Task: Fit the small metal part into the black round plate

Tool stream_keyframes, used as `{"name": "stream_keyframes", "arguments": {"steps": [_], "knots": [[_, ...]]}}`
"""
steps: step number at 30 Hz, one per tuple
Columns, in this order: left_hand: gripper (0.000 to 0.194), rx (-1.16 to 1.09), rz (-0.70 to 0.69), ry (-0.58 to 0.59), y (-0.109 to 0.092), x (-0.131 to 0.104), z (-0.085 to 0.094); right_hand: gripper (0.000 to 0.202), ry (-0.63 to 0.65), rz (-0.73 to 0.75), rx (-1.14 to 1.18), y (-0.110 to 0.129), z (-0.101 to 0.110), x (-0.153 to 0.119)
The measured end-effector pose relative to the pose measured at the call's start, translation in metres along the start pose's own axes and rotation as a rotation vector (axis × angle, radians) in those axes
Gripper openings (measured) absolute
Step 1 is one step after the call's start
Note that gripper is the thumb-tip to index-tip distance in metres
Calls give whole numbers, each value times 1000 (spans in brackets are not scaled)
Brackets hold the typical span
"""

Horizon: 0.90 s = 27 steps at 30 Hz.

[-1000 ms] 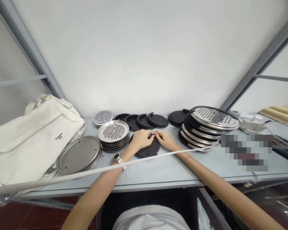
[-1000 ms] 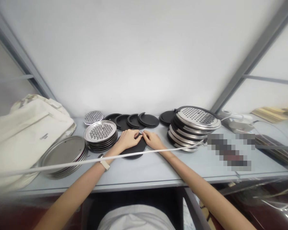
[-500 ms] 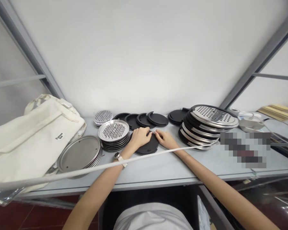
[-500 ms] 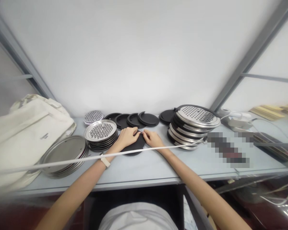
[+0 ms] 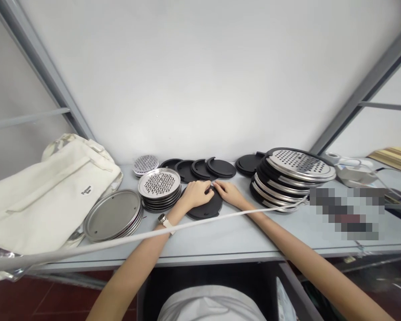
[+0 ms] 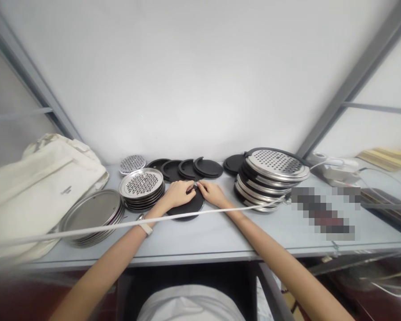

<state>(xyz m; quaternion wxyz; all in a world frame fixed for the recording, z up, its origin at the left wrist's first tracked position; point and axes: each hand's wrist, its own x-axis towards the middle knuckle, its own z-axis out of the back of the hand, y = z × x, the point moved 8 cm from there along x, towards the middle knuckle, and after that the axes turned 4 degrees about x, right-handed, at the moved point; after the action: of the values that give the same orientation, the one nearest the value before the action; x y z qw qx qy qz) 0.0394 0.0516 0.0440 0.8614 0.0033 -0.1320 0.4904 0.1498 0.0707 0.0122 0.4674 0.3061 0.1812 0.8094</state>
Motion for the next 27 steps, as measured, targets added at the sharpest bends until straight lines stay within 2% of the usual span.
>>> {"name": "stream_keyframes", "arguments": {"steps": [13, 18, 27], "knots": [[17, -31, 7, 17, 0, -2, 1, 34, -30, 3, -16, 5, 1, -5], [40, -87, -7, -9, -2, -3, 5, 34, -31, 17, -8, 6, 1, -5], [31, -117, -40, 14, -3, -2, 3, 31, -26, 25, 41, 7, 2, -7]]}}
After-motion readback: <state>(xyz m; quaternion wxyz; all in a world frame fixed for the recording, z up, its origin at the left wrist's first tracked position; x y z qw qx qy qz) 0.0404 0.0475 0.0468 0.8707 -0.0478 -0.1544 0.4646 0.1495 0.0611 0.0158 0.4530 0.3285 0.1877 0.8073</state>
